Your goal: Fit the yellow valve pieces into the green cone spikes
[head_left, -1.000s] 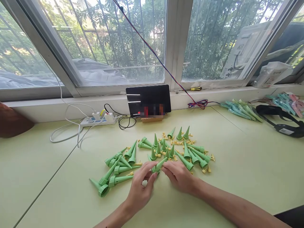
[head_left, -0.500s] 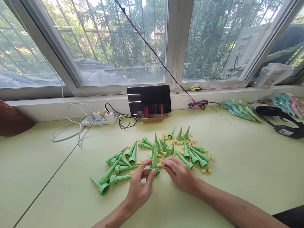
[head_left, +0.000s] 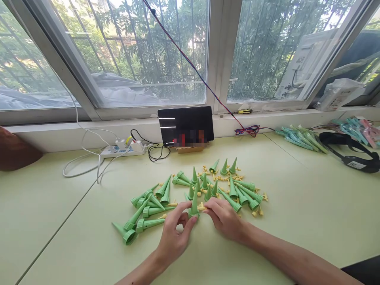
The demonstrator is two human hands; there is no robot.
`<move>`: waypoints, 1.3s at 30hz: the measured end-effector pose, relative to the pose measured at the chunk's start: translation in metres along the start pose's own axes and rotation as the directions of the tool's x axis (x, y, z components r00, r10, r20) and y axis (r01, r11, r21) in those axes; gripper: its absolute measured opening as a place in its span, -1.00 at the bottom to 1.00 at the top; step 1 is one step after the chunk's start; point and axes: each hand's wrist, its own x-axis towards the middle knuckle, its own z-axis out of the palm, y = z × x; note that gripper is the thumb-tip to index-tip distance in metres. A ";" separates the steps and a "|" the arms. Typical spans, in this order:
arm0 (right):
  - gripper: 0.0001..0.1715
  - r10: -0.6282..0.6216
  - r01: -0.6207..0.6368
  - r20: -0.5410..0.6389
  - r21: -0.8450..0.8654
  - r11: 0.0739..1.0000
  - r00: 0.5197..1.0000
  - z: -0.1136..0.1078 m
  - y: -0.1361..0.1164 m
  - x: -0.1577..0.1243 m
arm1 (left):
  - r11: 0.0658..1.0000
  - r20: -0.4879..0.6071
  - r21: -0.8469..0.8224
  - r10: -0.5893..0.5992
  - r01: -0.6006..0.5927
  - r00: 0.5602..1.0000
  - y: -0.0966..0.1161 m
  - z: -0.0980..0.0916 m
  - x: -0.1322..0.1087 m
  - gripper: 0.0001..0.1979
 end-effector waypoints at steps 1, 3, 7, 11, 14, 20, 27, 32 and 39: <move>-0.79 0.000 0.000 0.011 -0.006 1.000 1.000 0.000 0.000 0.000 | 1.000 0.003 -0.005 0.012 -0.012 1.000 0.000 0.000 0.000 -0.75; -0.75 0.000 0.001 0.028 -0.022 1.000 1.000 -0.001 0.000 -0.001 | 0.999 0.010 -0.014 0.036 -0.036 0.999 0.001 0.000 0.001 -0.75; -0.67 -0.017 0.019 0.032 -0.073 0.997 0.999 -0.001 -0.001 0.000 | 0.996 0.025 -0.023 0.087 -0.087 0.996 0.004 0.000 0.003 -0.75; -0.60 -0.033 0.034 0.012 -0.099 0.995 0.999 -0.001 -0.002 0.001 | 0.994 0.019 -0.010 0.110 -0.110 0.994 0.004 0.001 0.003 -0.77; -0.61 -0.010 0.011 0.014 -0.081 0.997 1.000 0.000 -0.003 0.001 | 0.998 0.027 0.034 0.050 -0.051 0.998 0.003 0.001 0.002 -0.78; -0.82 0.032 -0.032 0.011 -0.011 0.999 0.999 0.001 -0.005 0.001 | 0.997 0.009 0.052 -0.053 0.052 0.999 0.002 0.000 0.001 -0.73; -0.82 -0.004 0.004 -0.015 0.043 0.999 1.000 0.001 -0.005 0.003 | 0.996 -0.001 0.003 -0.086 0.086 0.996 0.005 -0.001 0.002 -0.71; -0.82 -0.031 0.032 -0.041 0.013 0.999 0.999 0.002 -0.004 0.002 | 0.998 0.017 0.030 -0.050 0.049 0.999 0.002 -0.001 0.002 -0.73; -0.81 -0.077 0.077 -0.007 -0.033 0.997 0.997 0.001 -0.004 0.000 | 0.991 0.024 0.089 0.096 -0.097 0.995 0.000 -0.002 0.003 -0.77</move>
